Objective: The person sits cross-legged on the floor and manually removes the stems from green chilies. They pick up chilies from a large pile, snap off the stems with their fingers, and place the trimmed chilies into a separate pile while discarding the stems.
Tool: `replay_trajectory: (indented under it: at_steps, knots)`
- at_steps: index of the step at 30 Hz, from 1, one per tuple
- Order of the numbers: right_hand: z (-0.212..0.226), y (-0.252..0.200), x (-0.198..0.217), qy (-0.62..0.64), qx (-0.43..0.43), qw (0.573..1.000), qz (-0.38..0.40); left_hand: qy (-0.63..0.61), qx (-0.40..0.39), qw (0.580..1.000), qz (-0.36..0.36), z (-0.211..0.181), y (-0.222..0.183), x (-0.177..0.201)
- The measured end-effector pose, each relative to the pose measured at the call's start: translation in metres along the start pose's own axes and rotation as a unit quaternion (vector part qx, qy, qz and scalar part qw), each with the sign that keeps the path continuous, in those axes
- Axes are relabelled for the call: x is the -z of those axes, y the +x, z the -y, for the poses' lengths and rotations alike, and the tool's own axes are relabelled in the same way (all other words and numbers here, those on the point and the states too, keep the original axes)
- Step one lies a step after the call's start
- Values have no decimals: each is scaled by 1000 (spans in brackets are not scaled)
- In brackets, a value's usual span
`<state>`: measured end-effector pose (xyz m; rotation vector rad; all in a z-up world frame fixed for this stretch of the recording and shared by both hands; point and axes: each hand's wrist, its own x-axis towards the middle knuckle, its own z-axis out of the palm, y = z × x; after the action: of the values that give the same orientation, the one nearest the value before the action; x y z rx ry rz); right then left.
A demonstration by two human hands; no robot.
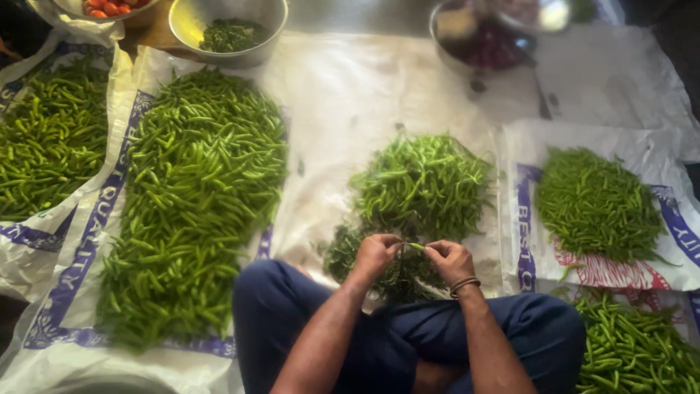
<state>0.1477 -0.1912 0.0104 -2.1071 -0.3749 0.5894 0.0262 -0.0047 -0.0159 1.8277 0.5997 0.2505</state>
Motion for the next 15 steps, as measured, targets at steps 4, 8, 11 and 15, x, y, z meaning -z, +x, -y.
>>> replay_trajectory:
  at_steps: [4,8,11,15]
  knots:
    - [-22,17,-6,-152,64,986,-2,145,-33,988,-50,0,-2,-6]
    - [-22,17,10,48,-29,991,121,158,122,976,83,-17,-6,18]
    - [-8,4,-5,149,26,972,182,-61,27,991,116,-32,-28,23]
    - [3,5,-6,203,32,967,148,-63,-11,990,123,-34,-19,25]
